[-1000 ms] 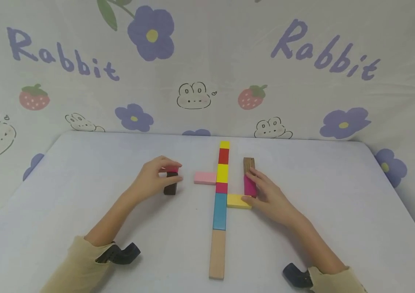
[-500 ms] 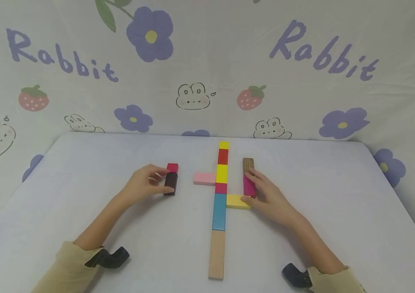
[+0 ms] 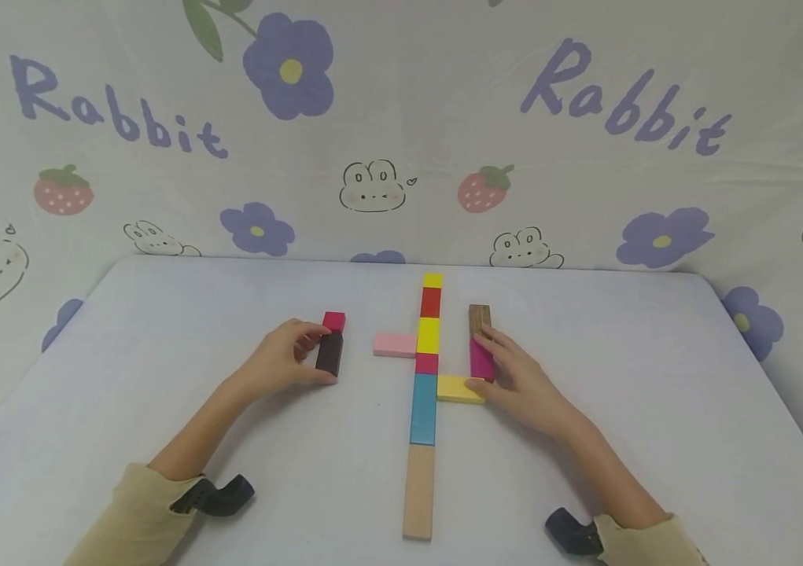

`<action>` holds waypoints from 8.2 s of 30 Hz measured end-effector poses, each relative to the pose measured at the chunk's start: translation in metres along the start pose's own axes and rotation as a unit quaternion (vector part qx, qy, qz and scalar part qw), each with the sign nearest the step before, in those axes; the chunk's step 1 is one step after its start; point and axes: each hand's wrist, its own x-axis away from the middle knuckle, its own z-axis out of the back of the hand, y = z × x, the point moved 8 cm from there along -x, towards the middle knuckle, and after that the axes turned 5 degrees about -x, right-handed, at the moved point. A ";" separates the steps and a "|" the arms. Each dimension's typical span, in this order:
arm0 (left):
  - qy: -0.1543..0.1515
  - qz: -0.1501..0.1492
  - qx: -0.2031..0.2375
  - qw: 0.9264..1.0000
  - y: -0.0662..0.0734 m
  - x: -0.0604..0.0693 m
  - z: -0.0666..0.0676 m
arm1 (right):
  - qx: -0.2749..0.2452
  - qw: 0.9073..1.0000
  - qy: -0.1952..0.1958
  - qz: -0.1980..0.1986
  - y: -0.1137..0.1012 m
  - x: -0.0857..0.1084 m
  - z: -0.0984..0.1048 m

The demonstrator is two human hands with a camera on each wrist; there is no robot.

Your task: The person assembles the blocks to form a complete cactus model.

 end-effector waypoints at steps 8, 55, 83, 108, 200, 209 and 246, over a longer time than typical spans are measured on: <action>0.002 -0.004 0.008 1.000 0.003 0.002 0.001 | 0.000 1.000 0.001 0.000 -0.001 0.000 0.000; -0.003 0.000 0.066 0.998 0.040 -0.055 0.007 | 0.013 1.000 -0.007 -0.006 0.001 -0.001 0.000; -0.029 0.036 0.049 0.998 0.047 -0.089 -0.018 | 0.029 0.999 0.014 -0.005 -0.009 -0.002 0.006; -0.029 0.047 0.003 0.998 0.046 -0.093 -0.021 | 0.030 0.999 0.009 -0.007 -0.007 -0.002 0.004; 0.128 0.096 0.120 0.980 -0.014 -0.041 0.013 | 0.021 1.000 0.004 -0.010 -0.001 -0.002 0.002; 0.092 0.078 0.122 0.985 -0.020 -0.039 0.010 | 0.018 1.000 0.003 -0.008 -0.002 0.000 0.003; 0.078 0.055 0.098 0.991 -0.013 -0.043 0.017 | 0.017 1.000 0.005 -0.006 0.001 -0.001 0.002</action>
